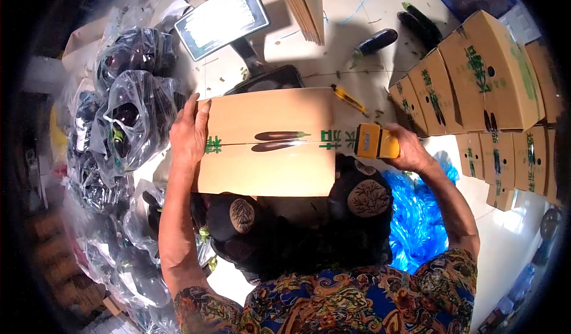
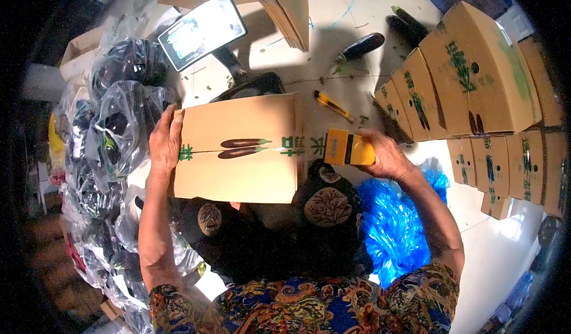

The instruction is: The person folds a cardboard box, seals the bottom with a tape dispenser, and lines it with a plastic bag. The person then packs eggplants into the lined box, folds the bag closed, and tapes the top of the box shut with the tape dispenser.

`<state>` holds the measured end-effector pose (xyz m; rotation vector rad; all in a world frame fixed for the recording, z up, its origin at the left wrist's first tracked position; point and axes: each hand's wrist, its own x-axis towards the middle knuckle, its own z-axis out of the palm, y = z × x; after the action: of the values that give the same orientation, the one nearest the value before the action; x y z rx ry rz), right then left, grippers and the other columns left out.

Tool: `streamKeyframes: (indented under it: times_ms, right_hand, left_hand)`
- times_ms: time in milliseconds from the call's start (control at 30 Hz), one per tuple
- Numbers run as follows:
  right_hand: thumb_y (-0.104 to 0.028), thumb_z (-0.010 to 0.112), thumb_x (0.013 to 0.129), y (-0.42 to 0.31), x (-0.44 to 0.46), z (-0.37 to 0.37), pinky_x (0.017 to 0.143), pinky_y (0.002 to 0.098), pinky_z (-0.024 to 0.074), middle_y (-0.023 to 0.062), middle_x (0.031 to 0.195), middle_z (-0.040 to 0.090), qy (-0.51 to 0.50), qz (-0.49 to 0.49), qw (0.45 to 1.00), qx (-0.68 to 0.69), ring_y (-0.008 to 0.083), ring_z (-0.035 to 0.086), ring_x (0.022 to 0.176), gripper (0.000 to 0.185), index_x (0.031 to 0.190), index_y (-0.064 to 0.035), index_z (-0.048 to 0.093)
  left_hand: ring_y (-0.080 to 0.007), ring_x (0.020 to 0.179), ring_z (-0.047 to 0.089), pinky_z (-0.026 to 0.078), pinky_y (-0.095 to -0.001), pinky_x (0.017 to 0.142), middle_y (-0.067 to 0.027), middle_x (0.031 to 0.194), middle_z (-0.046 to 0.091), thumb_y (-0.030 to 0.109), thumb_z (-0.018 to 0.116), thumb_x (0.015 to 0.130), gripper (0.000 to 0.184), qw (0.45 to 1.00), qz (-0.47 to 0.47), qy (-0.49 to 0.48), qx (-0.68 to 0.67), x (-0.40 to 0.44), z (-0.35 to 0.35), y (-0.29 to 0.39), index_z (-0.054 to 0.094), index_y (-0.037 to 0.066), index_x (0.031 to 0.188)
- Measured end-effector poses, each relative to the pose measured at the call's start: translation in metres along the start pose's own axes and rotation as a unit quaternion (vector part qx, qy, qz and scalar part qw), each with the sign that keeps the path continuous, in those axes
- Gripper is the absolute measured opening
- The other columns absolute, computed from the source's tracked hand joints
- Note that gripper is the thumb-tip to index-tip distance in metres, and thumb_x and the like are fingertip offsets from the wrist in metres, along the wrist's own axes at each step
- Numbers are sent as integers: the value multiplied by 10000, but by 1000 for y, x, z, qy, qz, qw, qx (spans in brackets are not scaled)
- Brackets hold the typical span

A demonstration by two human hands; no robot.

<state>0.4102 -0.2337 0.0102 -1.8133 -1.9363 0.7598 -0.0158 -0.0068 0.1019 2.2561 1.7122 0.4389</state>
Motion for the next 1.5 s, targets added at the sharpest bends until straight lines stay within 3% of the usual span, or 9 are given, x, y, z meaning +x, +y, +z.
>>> streamKeyframes:
  times_ms: [367,600,733,800,1000,1100,1233,1433,1500]
  right_hand:
    - [-192,788,714,46,-45,8,812,449,505,200,1036,595,14,-11,1000,-12,409,600,985,585,1172,-20,467]
    - [-210,728,699,-46,23,0,757,450,513,177,969,627,-90,76,992,-33,388,614,889,527,1157,-36,535]
    - [-210,708,694,-85,105,47,707,438,493,159,850,627,-276,-74,883,-372,365,618,869,415,1052,-41,584]
    - [-217,715,688,-54,105,61,698,448,486,152,848,630,-149,-130,912,-361,373,620,864,395,1023,-46,596]
    - [-368,676,808,31,58,65,933,462,443,173,1193,592,-236,200,944,-114,338,544,1155,525,1208,-53,548]
    - [-424,613,875,27,57,80,977,412,434,206,1302,525,-34,153,981,-110,338,524,1187,600,1307,-29,481]
    - [-335,425,1007,-62,111,52,1066,380,339,185,1364,472,232,88,879,408,307,450,1267,471,1360,-24,429]
    - [-286,406,1012,-69,159,95,1066,361,320,184,1361,438,162,67,853,492,325,437,1239,441,1364,-21,417]
    - [-398,429,994,-21,159,163,1046,395,346,190,1339,467,263,-33,924,277,306,450,1228,524,1360,-23,429]
  left_hand:
    - [-427,1071,580,457,-447,905,-258,1159,603,523,421,966,562,1000,15,16,17,-2,3,-3,531,88,1304]
    - [-407,1121,568,445,-416,935,-241,1200,598,487,398,984,534,999,8,15,43,-1,5,1,533,77,1299]
    - [-426,1081,572,451,-455,908,-254,1179,595,480,403,977,516,998,19,24,51,1,7,-6,525,106,1311]
    - [-422,1095,563,441,-457,926,-252,1187,592,465,402,979,507,999,16,30,42,1,5,-8,523,106,1315]
    - [-408,1139,546,422,-427,961,-242,1205,588,459,412,981,537,1000,15,16,10,1,6,-1,506,58,1327]
    - [-409,1155,535,414,-428,971,-251,1230,571,462,390,983,554,1000,14,12,17,3,4,3,485,50,1342]
    - [-405,1165,533,412,-425,975,-252,1237,569,473,378,982,571,1000,-5,2,29,0,4,11,481,38,1339]
    - [-404,1211,513,384,-408,1012,-252,1293,542,514,367,974,628,998,-59,3,-18,6,0,-3,446,28,1364]
    - [-397,1216,514,382,-401,1013,-250,1290,547,528,367,970,642,995,-92,10,-46,6,-2,-7,441,29,1369]
